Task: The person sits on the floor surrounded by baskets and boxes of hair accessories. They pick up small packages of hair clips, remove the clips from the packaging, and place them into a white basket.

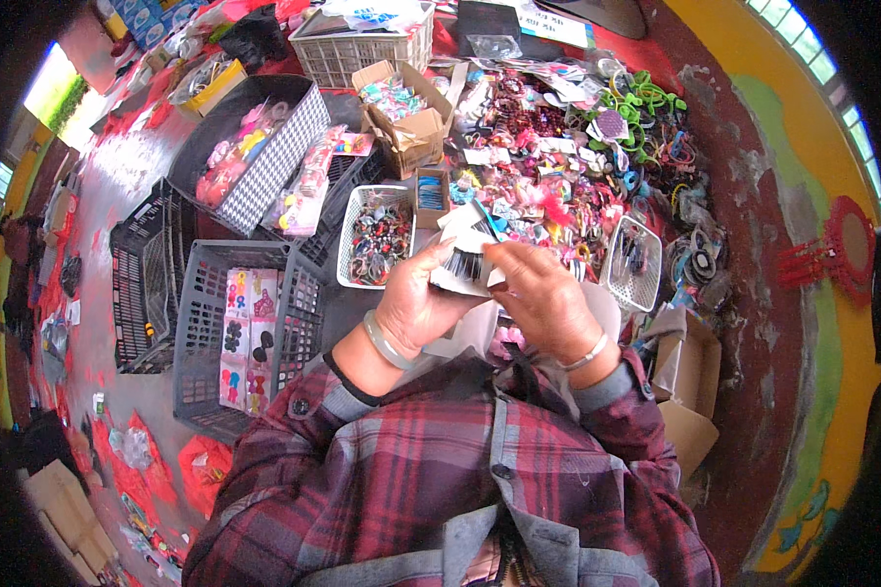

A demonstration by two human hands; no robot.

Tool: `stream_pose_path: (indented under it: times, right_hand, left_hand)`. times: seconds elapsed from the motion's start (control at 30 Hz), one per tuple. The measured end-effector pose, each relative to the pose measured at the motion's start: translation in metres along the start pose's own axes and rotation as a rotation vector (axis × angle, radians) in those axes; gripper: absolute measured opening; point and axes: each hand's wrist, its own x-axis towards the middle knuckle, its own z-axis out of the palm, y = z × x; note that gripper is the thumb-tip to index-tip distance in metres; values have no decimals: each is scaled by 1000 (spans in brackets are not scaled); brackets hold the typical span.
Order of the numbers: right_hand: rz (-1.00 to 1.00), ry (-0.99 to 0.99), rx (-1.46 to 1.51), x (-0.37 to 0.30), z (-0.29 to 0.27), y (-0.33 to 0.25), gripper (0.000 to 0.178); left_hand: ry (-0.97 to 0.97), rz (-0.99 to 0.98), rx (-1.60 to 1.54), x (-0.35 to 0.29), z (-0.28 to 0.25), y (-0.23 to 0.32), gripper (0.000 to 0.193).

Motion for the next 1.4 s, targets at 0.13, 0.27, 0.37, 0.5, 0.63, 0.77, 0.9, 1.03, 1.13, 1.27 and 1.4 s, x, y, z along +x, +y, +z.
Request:
stream_pose_path:
  times: [0.13, 0.27, 0.37, 0.5, 0.63, 0.77, 0.9, 1.03, 1.13, 1.27, 1.4]
  right_hand:
    - [193, 215, 416, 2, -19, 16, 40]
    - [40, 222, 339, 9, 9, 6, 36]
    - [-81, -60, 10, 11, 31, 5, 40]
    - [4, 31, -135, 15, 34, 13, 34]
    - [156, 210, 16, 28, 33, 41, 23]
    - [513, 130, 305, 16, 32, 57, 16]
    - [745, 332, 773, -9, 31, 121, 18]
    - [403, 490, 553, 7, 8, 59, 15]
    - [-36, 52, -121, 12, 26, 15, 28]
    - [33, 119, -78, 18, 38, 20, 20]
    - [212, 10, 50, 32, 27, 18, 19]
  left_hand:
    - [9, 34, -49, 0, 13, 0, 43]
    - [-142, -3, 149, 0, 15, -11, 61]
    - [-183, -47, 169, -5, 9, -18, 73]
    - [-210, -60, 352, -7, 7, -18, 76]
    - [-250, -74, 472, -12, 12, -18, 76]
    - [-191, -129, 371, -11, -2, -20, 76]
    - [-191, -79, 292, -10, -1, -16, 75]
    - [-121, -20, 181, 1, -12, -15, 72]
    - [-100, -128, 315, 2, -12, -24, 71]
    - [-158, -81, 583, -4, 2, -24, 72]
    - [-168, -21, 584, -6, -2, -21, 76]
